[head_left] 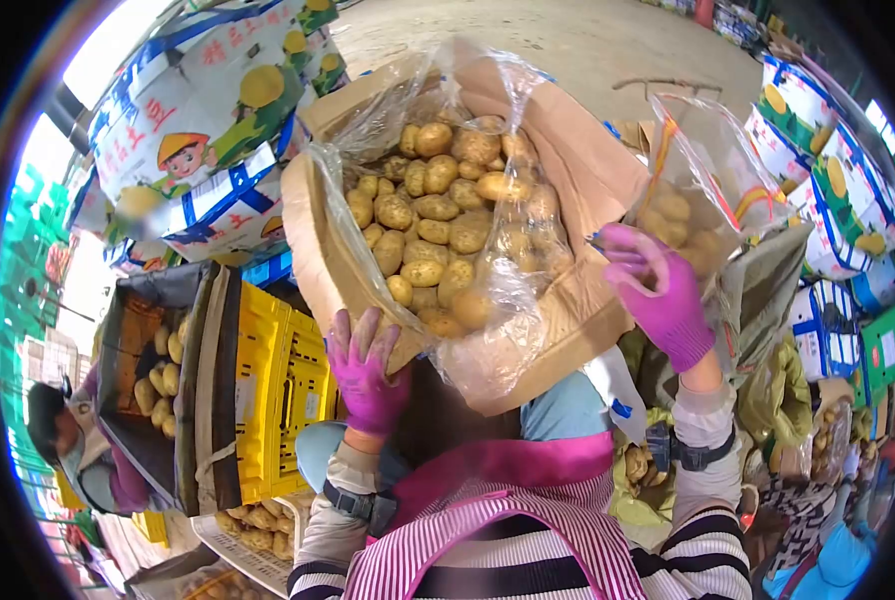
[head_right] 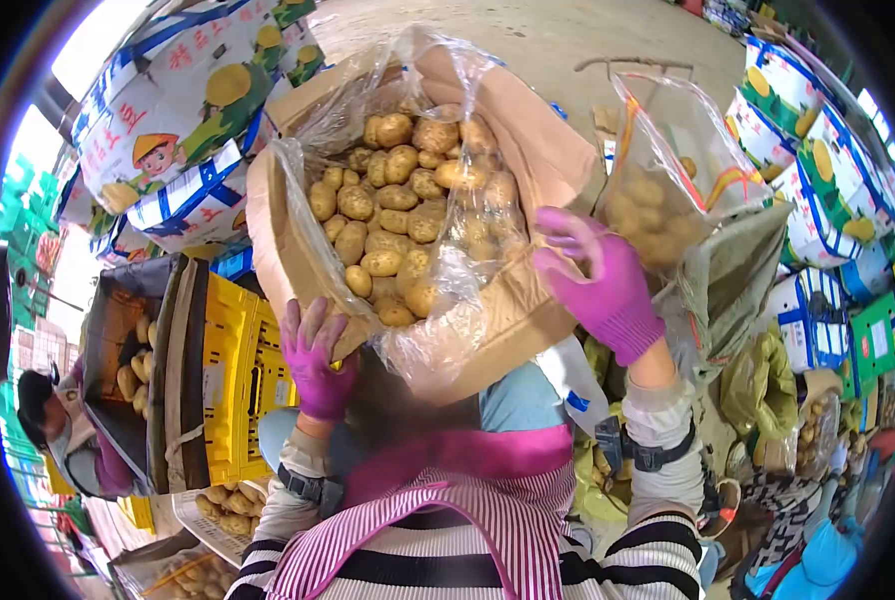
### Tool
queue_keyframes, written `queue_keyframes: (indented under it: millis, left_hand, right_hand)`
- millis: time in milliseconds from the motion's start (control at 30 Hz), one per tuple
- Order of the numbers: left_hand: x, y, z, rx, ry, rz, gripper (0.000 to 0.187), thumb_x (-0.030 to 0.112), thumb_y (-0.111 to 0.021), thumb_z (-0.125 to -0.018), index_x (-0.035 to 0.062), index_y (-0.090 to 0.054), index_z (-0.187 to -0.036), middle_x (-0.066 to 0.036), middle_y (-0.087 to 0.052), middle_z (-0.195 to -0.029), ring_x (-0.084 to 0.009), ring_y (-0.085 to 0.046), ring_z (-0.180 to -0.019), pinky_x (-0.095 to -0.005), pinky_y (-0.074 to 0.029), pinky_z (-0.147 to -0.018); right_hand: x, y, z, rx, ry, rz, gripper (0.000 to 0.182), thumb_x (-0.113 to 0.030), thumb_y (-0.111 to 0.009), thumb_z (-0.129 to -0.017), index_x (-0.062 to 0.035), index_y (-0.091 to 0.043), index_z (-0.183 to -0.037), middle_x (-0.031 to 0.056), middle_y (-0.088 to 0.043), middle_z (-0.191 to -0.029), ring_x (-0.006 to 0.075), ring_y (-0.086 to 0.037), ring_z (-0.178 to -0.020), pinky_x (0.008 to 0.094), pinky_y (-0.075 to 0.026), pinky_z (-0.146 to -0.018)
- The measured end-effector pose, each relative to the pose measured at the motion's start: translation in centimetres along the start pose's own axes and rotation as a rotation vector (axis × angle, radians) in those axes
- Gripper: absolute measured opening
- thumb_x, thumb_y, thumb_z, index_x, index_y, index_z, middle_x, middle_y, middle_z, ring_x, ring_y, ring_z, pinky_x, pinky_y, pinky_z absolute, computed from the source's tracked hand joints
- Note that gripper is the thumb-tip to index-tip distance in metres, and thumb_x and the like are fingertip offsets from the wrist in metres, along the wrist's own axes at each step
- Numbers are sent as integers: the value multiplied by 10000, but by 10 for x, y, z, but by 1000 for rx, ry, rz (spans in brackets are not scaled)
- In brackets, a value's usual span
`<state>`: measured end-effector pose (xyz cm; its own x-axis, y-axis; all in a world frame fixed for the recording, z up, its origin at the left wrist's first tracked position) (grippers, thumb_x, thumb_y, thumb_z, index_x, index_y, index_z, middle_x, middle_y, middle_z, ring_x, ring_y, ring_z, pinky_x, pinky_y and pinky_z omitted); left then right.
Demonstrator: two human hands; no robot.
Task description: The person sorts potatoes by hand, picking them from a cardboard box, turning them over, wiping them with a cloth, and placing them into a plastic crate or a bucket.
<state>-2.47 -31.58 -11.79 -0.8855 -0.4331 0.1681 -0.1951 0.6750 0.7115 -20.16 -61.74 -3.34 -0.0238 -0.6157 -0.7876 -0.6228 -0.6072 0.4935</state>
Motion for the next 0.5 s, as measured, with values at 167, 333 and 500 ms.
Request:
queue_keyframes:
  millis: [167, 333, 500]
  left_hand:
    - [-10, -1, 5, 36, 26, 50, 459, 125, -754, -696, 156, -651, -1142, -104, -576, -1340, -457, -419, -1332, -594, -321, -1076]
    - [-22, 4, 8, -64, 68, 156, 470, 182, -758, -698, 171, -651, -1155, -86, -538, -1382, -441, -404, -1339, -596, -319, -1067]
    - [-30, 10, 8, -161, 92, 266, 421, 213, -741, -730, 179, -670, -1144, -67, -533, -1389, -426, -401, -1331, -585, -299, -1087]
  right_hand:
    - [-16, -107, -123, -396, 247, 354, 431, -301, -610, -897, -69, -605, -1260, 172, -659, -1184, 335, -642, -1067, 396, -494, -947]
    - [68, -212, -224, -550, 125, 777, 447, -205, -613, -845, -45, -593, -1262, 203, -650, -1193, 349, -622, -1115, 413, -501, -946]
    - [110, -273, -254, -482, 103, 1228, 473, -284, -696, -774, -46, -662, -1181, 226, -653, -1184, 346, -630, -1119, 425, -516, -928]
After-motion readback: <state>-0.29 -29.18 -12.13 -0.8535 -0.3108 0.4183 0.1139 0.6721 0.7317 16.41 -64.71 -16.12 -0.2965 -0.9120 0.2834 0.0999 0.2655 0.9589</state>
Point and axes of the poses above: each hand's wrist, its own z-axis away from the middle knuckle, its own y-axis out of the back of the hand, x = y × z, the point moved 6 cm from there along -z, towards the middle knuckle
